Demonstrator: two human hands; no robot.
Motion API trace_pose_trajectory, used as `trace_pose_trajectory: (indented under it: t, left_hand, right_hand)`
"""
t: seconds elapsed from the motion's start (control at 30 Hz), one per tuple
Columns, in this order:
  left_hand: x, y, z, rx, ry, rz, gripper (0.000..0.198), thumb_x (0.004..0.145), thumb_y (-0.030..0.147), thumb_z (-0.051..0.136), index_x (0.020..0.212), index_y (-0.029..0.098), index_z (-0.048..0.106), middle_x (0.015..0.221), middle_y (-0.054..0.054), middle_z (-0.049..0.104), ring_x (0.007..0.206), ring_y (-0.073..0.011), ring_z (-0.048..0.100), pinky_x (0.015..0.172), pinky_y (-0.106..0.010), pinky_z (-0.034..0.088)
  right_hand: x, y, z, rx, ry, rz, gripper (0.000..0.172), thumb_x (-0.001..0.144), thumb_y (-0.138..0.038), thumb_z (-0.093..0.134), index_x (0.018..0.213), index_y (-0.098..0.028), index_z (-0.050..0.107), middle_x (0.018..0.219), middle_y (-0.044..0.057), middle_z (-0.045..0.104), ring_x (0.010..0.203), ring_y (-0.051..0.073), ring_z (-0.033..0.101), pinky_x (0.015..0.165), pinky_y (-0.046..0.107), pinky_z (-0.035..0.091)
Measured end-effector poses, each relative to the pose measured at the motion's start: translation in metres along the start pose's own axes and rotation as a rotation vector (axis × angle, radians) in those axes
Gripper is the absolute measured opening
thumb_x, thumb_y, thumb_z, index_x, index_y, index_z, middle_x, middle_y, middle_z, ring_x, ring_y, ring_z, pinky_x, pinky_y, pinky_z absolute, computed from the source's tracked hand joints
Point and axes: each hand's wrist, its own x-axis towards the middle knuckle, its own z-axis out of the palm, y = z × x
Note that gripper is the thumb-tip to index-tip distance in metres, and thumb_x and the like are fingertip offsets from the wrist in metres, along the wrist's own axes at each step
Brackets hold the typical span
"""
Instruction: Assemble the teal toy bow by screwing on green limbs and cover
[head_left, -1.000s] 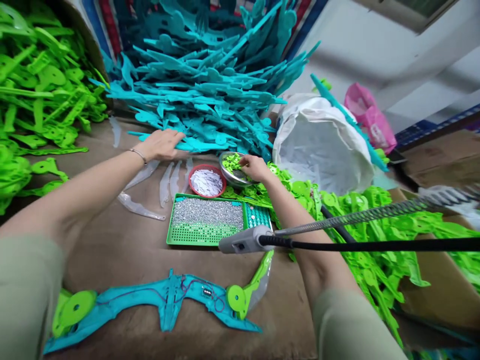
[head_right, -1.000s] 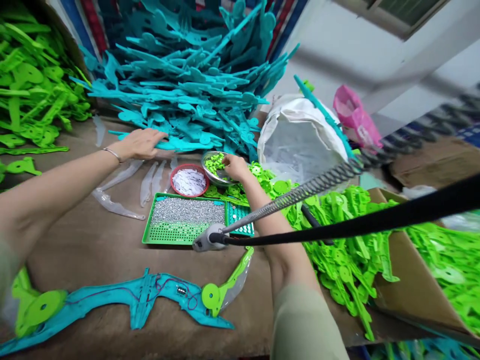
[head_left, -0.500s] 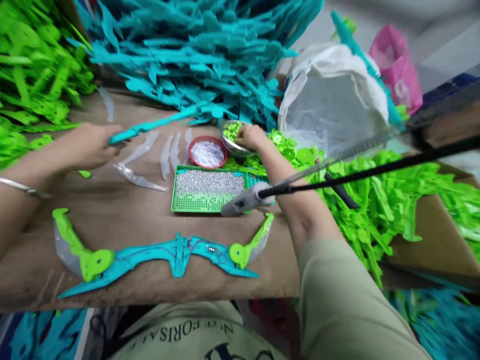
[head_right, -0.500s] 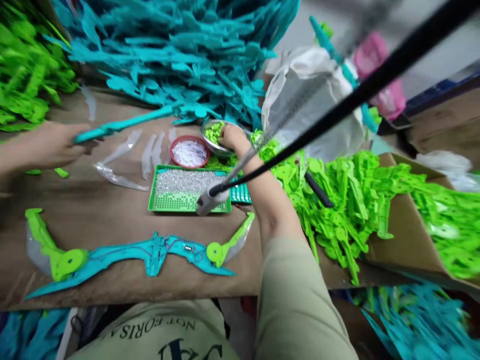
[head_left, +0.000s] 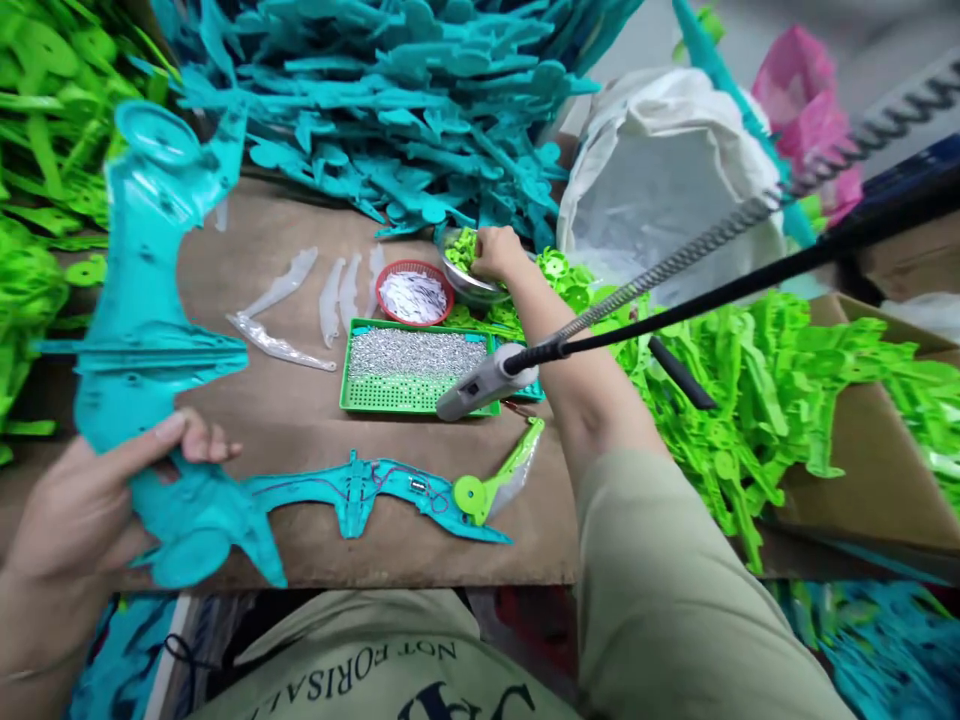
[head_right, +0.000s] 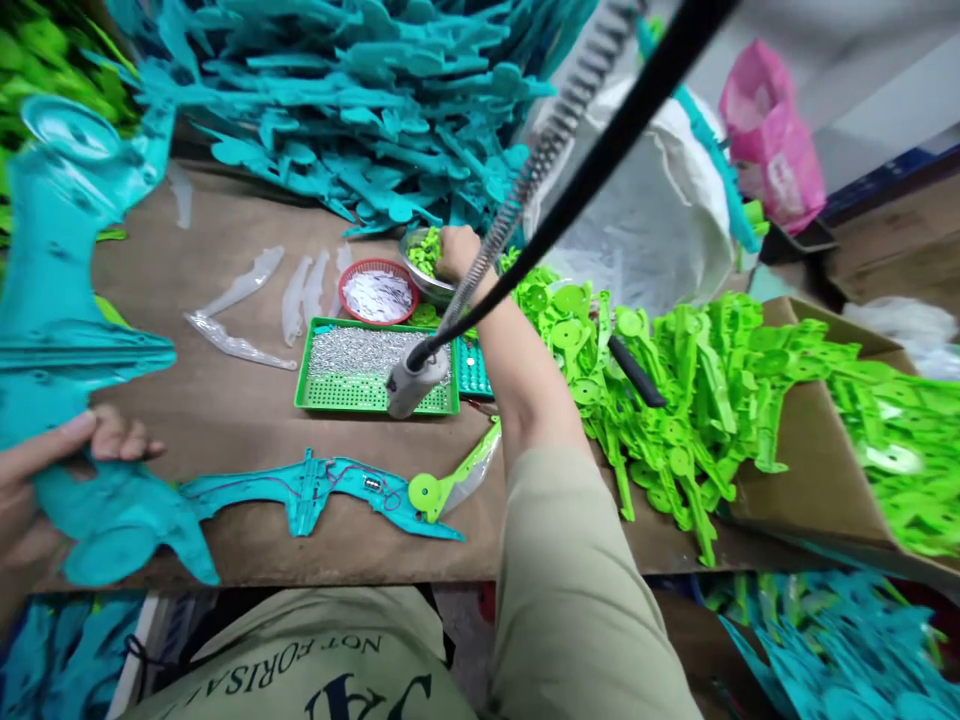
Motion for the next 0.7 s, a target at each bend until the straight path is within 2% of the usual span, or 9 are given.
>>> trace_pose_trajectory:
  t: [0.1, 0.17, 0.23, 0.37, 0.53, 0.6, 0.7]
  left_hand:
    - [-0.016, 0.011, 0.032, -0.466, 0.040, -0.178, 0.031, 0.077, 0.042, 0.069, 0.053, 0.026, 0.059, 0.059, -0.001, 0.048, 0.062, -0.0184, 0.053, 0.062, -0.041, 0.057]
    - [-0.020, 0.012, 0.050, -0.652, 0.054, -0.219, 0.023, 0.066, 0.037, 0.080, 0.058, 0.024, 0.063, 0.062, 0.001, 0.050, 0.056, -0.0131, 0.049, 0.054, -0.032, 0.054]
    - [-0.023, 0.011, 0.065, -0.772, 0.049, -0.250, 0.027, 0.059, 0.036, 0.088, 0.064, 0.020, 0.066, 0.063, 0.002, 0.051, 0.051, -0.0073, 0.044, 0.052, -0.025, 0.052]
    - [-0.027, 0.006, 0.083, -0.877, -0.005, -0.285, 0.035, 0.057, 0.036, 0.093, 0.066, 0.015, 0.066, 0.057, 0.005, 0.047, 0.048, -0.0042, 0.042, 0.054, -0.021, 0.053]
    - [-0.030, 0.004, 0.087, -0.905, 0.009, -0.300, 0.038, 0.055, 0.035, 0.095, 0.068, 0.013, 0.067, 0.058, 0.004, 0.052, 0.047, -0.0046, 0.044, 0.055, -0.021, 0.054]
    - [-0.031, 0.003, 0.087, -0.897, 0.006, -0.313, 0.039, 0.055, 0.036, 0.095, 0.068, 0.013, 0.067, 0.060, 0.003, 0.055, 0.048, -0.0050, 0.046, 0.056, -0.022, 0.054]
    - [-0.034, 0.000, 0.089, -0.882, -0.039, -0.344, 0.039, 0.056, 0.038, 0.095, 0.068, 0.014, 0.068, 0.054, 0.002, 0.053, 0.052, -0.0091, 0.053, 0.056, -0.022, 0.054]
  right_hand:
    - [-0.002, -0.001, -0.003, -0.006, -0.025, -0.003, 0.020, 0.081, -0.005, 0.059, 0.098, 0.003, 0.065, 0.109, 0.020, 0.072, 0.111, 0.024, 0.065, 0.099, 0.027, 0.044]
    - [-0.003, -0.002, -0.005, -0.007, -0.032, 0.002, 0.019, 0.079, -0.003, 0.060, 0.096, 0.002, 0.065, 0.107, 0.020, 0.072, 0.108, 0.022, 0.065, 0.095, 0.027, 0.044]
    - [-0.004, -0.003, -0.007, -0.004, -0.038, 0.008, 0.017, 0.076, -0.003, 0.063, 0.093, -0.001, 0.065, 0.104, 0.021, 0.073, 0.103, 0.022, 0.066, 0.090, 0.028, 0.045]
    - [-0.006, -0.001, -0.011, 0.019, -0.045, 0.005, 0.011, 0.073, -0.008, 0.068, 0.083, -0.005, 0.064, 0.091, 0.016, 0.072, 0.093, 0.019, 0.064, 0.083, 0.029, 0.043]
    - [-0.019, 0.008, -0.022, 0.070, 0.020, 0.018, 0.007, 0.074, -0.016, 0.068, 0.076, -0.011, 0.062, 0.084, 0.006, 0.067, 0.086, 0.016, 0.061, 0.083, 0.029, 0.043]
    - [-0.029, 0.008, -0.025, 0.133, 0.076, 0.019, 0.009, 0.069, -0.014, 0.069, 0.071, -0.015, 0.060, 0.079, 0.003, 0.065, 0.081, 0.017, 0.059, 0.081, 0.030, 0.044]
    - [-0.048, 0.001, -0.022, 0.326, 0.231, 0.013, 0.017, 0.063, -0.011, 0.067, 0.066, -0.020, 0.052, 0.070, -0.001, 0.060, 0.071, 0.016, 0.056, 0.073, 0.031, 0.045]
